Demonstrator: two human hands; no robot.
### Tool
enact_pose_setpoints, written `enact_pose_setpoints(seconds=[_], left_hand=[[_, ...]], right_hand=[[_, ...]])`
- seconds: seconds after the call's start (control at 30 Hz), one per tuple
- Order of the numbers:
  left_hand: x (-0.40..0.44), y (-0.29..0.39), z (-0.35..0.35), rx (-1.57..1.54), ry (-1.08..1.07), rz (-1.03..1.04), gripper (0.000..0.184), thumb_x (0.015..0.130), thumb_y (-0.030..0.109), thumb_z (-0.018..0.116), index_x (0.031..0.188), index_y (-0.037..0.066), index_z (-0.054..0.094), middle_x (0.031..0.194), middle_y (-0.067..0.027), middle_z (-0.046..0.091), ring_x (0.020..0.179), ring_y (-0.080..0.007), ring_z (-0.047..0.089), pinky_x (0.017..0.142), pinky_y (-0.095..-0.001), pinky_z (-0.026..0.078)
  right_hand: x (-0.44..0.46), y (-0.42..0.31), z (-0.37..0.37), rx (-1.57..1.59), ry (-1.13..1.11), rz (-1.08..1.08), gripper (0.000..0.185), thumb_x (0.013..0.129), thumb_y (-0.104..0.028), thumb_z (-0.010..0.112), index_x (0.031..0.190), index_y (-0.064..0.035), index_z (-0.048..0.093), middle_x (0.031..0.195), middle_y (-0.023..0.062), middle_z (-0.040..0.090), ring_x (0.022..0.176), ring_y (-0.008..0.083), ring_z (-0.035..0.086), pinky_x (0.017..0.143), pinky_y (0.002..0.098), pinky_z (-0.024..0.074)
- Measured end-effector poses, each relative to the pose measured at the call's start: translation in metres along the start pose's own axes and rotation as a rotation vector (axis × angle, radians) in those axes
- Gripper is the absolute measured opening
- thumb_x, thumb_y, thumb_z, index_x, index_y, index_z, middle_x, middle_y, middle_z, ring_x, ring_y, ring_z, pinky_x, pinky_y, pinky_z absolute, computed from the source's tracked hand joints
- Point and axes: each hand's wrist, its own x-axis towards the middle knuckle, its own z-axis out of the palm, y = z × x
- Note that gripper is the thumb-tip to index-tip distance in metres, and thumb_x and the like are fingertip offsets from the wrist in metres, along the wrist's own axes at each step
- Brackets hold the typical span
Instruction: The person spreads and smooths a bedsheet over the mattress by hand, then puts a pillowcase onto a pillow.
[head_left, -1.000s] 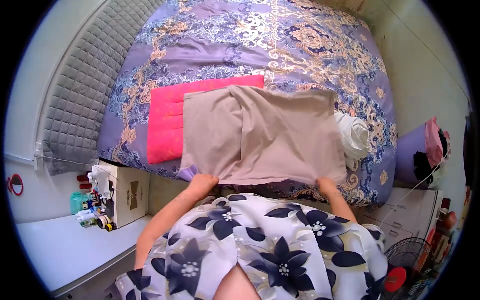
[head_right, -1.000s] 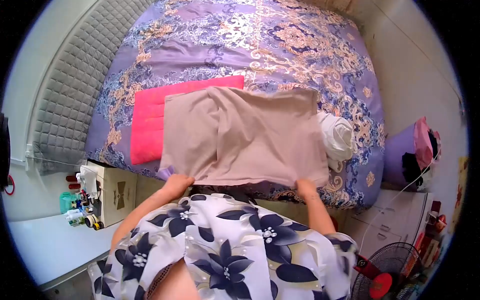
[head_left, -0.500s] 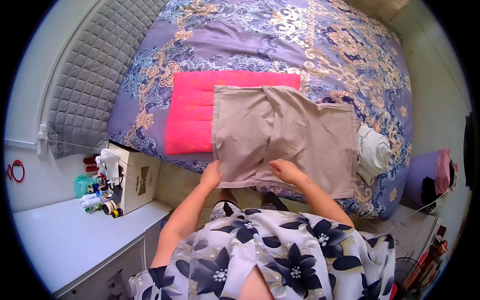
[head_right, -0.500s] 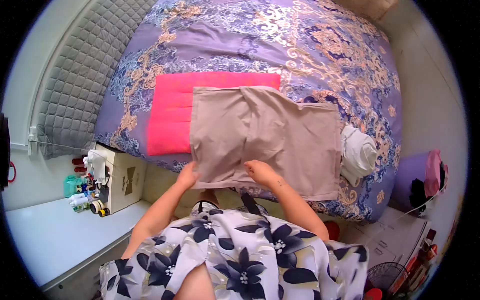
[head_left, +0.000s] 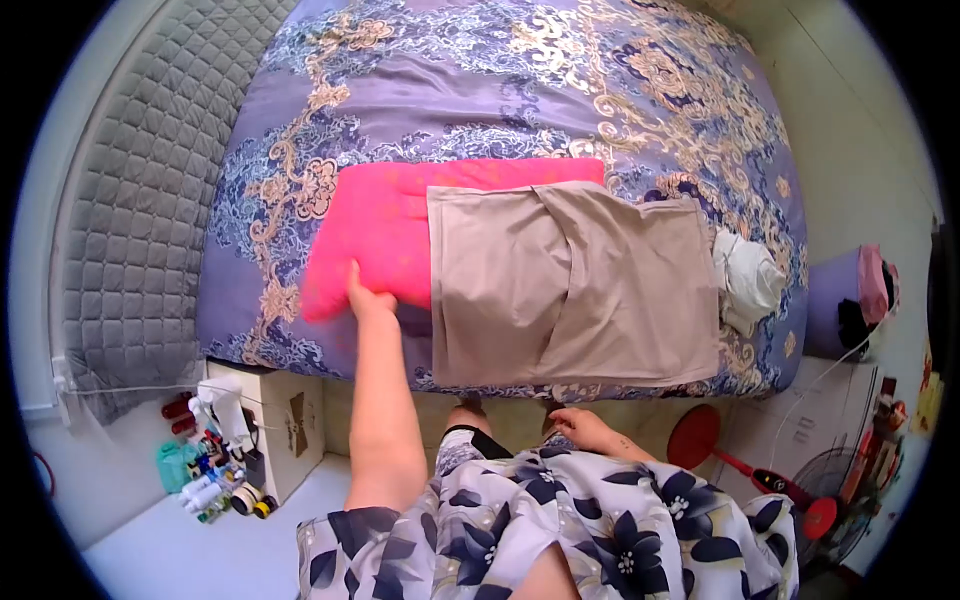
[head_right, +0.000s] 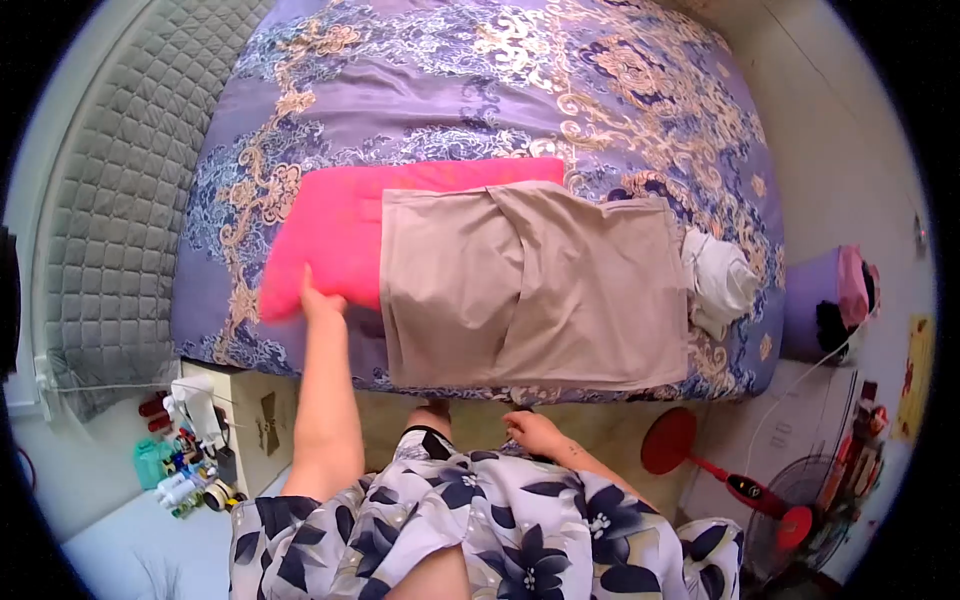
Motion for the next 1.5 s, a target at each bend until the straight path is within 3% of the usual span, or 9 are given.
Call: enact_pose_setpoints(seconds=[0.23,0.4,0.6,0.83,1.1,1.2,1.27,1.33,1.5], left_hand=[[-0.080,0.201,0.190,0.131,-0.439,0.473,0.049,0.071,0.016,0.071,0.115,0.001,0.055,0.113,-0.0110,0.060,0.101,-0.0285,0.058,0.089,-0.0457,0.047],[-0.170,0.291,0.217,0.117,-0.486,0.877,0.047,0.071,0.014,0.072,0.113,0.001,0.058,0.110,-0.0127,0.062,0.099,-0.0294,0.059,0.089,-0.0455,0.047],[-0.225,0.409,0.218,0.071,-0.581,1.357,0.049,0.067,0.011,0.072,0.112,-0.002,0.059,0.115,-0.0143,0.060,0.103,-0.0340,0.057,0.090,-0.0449,0.047],[-0.329,0.421,0.233,0.040,-1.098,0.898,0.072,0.063,0.020,0.076,0.124,-0.004,0.045,0.130,-0.0206,0.046,0.124,-0.0361,0.039,0.104,-0.0500,0.033],[-0.167,0.508,0.130,0.162,-0.572,1.036,0.060,0.071,0.031,0.072,0.122,0.006,0.054,0.125,-0.0134,0.053,0.116,-0.0315,0.048,0.094,-0.0482,0.042],[-0.154,0.392,0.114,0.096,-0.115,0.812,0.054,0.077,0.034,0.068,0.122,0.008,0.054,0.121,-0.0102,0.057,0.110,-0.0288,0.052,0.094,-0.0465,0.042],[-0.028,0.399,0.015,0.106,-0.118,0.673,0.046,0.080,0.029,0.064,0.118,0.005,0.055,0.113,-0.0084,0.059,0.104,-0.0296,0.055,0.091,-0.0509,0.043],[-0.015,0.349,-0.047,0.283,0.176,0.226,0.037,0.077,0.020,0.059,0.110,0.003,0.057,0.108,-0.0093,0.058,0.100,-0.0307,0.055,0.088,-0.0523,0.043],[-0.024,0.195,-0.058,0.862,0.268,0.233,0.041,0.074,0.005,0.060,0.113,0.008,0.048,0.097,-0.0102,0.054,0.076,-0.0190,0.056,0.055,-0.0313,0.045]], right_hand=[[0.022,-0.047,-0.009,-0.116,0.165,-0.097,0.030,0.081,-0.016,0.056,0.108,-0.0059,0.060,0.094,0.0161,0.064,0.087,0.0323,0.061,0.077,0.0394,0.0487],[0.051,-0.060,0.009,0.181,0.193,-0.005,0.030,0.082,-0.014,0.054,0.109,-0.0061,0.061,0.099,0.0170,0.064,0.093,0.0327,0.061,0.080,0.0391,0.0482],[0.069,-0.092,0.026,-0.072,0.112,-0.183,0.026,0.084,-0.017,0.053,0.105,-0.0051,0.062,0.097,0.0170,0.064,0.090,0.0341,0.060,0.078,0.0397,0.0484],[0.083,-0.143,0.037,-0.175,0.032,-0.271,0.025,0.084,-0.017,0.052,0.104,-0.0055,0.062,0.097,0.0164,0.064,0.091,0.0341,0.060,0.078,0.0409,0.0482],[0.109,-0.140,0.042,-0.074,0.113,-0.338,0.022,0.084,-0.016,0.052,0.101,-0.0053,0.062,0.096,0.0181,0.063,0.090,0.0354,0.060,0.076,0.0416,0.0478],[0.105,-0.127,0.038,-0.077,0.095,-0.271,0.021,0.084,-0.015,0.052,0.099,-0.0049,0.062,0.097,0.0185,0.063,0.090,0.0355,0.060,0.077,0.0412,0.0477],[0.104,-0.112,0.034,-0.099,0.082,-0.247,0.020,0.084,-0.014,0.052,0.098,-0.0044,0.062,0.096,0.0187,0.063,0.089,0.0358,0.059,0.077,0.0411,0.0478],[0.104,-0.091,0.038,-0.108,0.081,-0.243,0.020,0.083,-0.013,0.052,0.098,-0.0038,0.062,0.095,0.0187,0.064,0.088,0.0365,0.059,0.077,0.0413,0.0479],[0.112,-0.056,0.047,0.306,0.124,-0.044,0.024,0.086,-0.015,0.056,0.106,-0.0039,0.062,0.086,0.0101,0.065,0.073,0.0201,0.059,0.069,0.0330,0.0483]])
